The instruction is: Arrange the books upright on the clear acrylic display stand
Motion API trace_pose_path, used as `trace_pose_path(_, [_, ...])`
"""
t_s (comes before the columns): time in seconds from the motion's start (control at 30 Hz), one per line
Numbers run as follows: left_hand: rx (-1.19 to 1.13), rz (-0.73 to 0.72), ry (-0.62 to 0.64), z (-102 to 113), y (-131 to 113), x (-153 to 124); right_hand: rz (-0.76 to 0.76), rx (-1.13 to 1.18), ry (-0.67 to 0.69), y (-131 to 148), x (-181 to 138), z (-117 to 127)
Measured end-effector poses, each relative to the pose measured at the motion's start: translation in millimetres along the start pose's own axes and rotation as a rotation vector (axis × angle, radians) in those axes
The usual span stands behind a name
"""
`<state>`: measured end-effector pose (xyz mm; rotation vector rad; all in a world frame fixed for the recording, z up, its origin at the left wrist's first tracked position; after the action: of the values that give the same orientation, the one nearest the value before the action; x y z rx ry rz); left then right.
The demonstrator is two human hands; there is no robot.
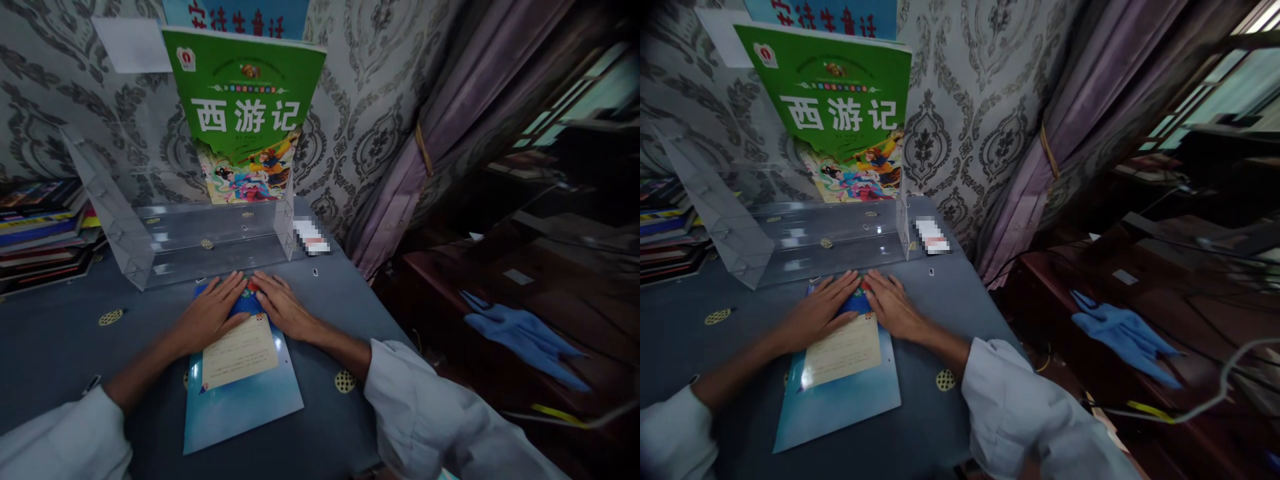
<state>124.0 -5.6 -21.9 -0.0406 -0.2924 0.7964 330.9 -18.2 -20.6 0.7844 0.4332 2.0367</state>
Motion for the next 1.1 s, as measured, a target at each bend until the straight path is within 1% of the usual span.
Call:
trace_pose_path(0.13, [0.024,-0.037,0.026,2,-4,4,0.013,0.009,-0.02,-3,0,-1])
trace_pose_path(0.27, [0.036,-0.126,0.097,9,-17,-1,0.001,0.067,-0.027,-6,0,-1])
trace_pose_path(0.47, [-0.059,-0.236,0.193,20,-49,-16,-0.017,0.156,-0.048,-9,1,2])
trace_pose_path(0.67, [-0.214,-0.332,0.241,27,-87,-38,-0.018,0.152,-0.027,-7,2,5])
trace_pose_path(0.77, [-0.271,-0.379,0.235,30,-104,-50,-0.021,0.124,-0.025,-5,2,5])
trace_pose_path(0.87, [-0.272,-0.398,0.228,31,-115,-58,-0.013,0.048,0.005,-2,0,3])
trace_pose_path(1.0, [-0.253,-0.392,0.227,31,-118,-60,0.006,-0.121,0.048,6,-1,0])
trace_pose_path(1.1, [-0.253,-0.392,0.234,32,-118,-60,-0.003,-0.202,0.078,10,-2,-1])
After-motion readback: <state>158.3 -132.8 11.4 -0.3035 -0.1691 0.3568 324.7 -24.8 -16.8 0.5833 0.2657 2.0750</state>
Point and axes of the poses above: each hand's wrist, its own x-axis towards the middle knuckle, its own z-axis out of the back of the hand, y = z × x, the point moved 2 cm from there along x, towards the middle knuckle, and after that the axes turned 6 degrees about -y, right-handed, at the moved point
